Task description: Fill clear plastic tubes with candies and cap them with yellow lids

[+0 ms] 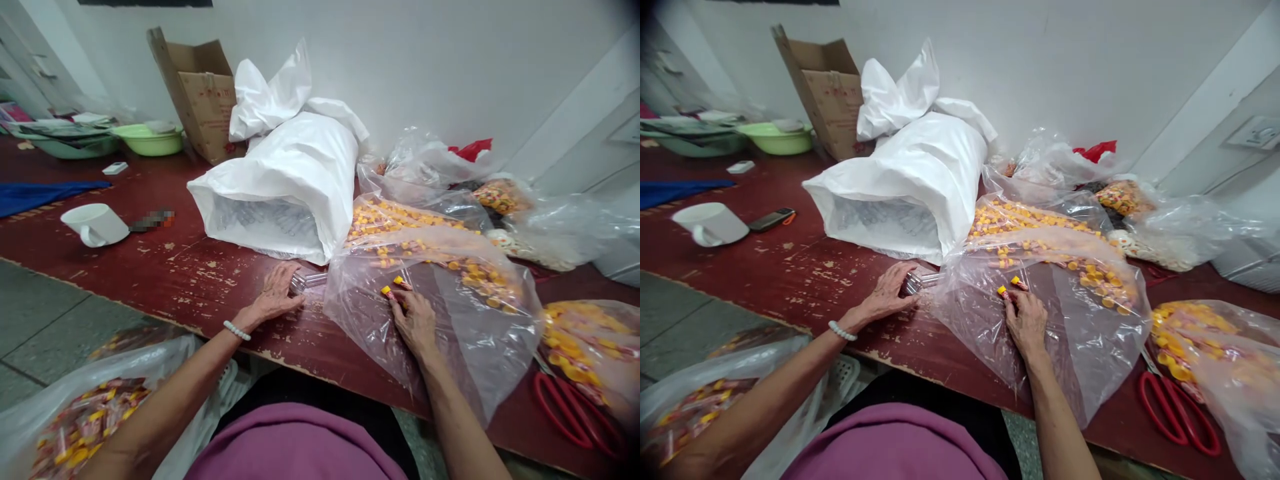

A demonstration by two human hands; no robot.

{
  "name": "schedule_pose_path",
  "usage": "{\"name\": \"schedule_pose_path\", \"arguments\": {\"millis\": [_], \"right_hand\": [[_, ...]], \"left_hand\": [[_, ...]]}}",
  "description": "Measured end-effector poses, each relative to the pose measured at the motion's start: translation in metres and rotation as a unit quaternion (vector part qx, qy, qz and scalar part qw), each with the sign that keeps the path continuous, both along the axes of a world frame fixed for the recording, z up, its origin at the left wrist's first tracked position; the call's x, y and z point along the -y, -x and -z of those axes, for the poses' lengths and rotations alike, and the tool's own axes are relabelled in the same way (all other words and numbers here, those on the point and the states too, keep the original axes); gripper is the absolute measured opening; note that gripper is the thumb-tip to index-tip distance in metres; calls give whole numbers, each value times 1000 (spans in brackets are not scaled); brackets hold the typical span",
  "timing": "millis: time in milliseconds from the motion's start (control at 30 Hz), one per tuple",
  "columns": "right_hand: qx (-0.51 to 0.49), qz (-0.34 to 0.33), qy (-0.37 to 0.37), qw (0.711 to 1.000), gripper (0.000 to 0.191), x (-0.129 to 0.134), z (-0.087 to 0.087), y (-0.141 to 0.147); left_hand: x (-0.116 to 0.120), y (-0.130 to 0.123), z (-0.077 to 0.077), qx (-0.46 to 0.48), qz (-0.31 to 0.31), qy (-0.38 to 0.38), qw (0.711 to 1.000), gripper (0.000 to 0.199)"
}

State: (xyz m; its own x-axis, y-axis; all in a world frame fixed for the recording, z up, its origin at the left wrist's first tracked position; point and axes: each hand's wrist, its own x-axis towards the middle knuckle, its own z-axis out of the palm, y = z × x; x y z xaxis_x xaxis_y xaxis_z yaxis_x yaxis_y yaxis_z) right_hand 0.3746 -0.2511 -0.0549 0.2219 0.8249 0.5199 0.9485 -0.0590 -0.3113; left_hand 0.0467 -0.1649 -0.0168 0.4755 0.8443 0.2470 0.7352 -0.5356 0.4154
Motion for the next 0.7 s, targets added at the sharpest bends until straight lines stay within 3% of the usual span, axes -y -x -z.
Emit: {"name": "schedule_pose_path", "arguments": {"millis": [133, 267, 433, 600, 700], "right_hand": [[-37, -12, -16, 999, 43, 0, -1, -2], [-41, 0, -30, 999, 50, -1, -1, -2], [-39, 5, -63, 997, 47, -1, -7, 0], [-23, -15, -118, 993, 30, 17, -44, 24], [-57, -129, -148, 979, 24, 31, -72, 68]], "left_hand": [[4, 19, -4, 2, 52, 15, 999, 62], [10, 29, 0, -6, 55, -29, 998, 57], [13, 45, 3, -17, 56, -64, 996, 66], [18, 68, 3, -29, 56, -86, 994, 56], [17, 75, 3, -53, 56, -91, 993, 37]]}}
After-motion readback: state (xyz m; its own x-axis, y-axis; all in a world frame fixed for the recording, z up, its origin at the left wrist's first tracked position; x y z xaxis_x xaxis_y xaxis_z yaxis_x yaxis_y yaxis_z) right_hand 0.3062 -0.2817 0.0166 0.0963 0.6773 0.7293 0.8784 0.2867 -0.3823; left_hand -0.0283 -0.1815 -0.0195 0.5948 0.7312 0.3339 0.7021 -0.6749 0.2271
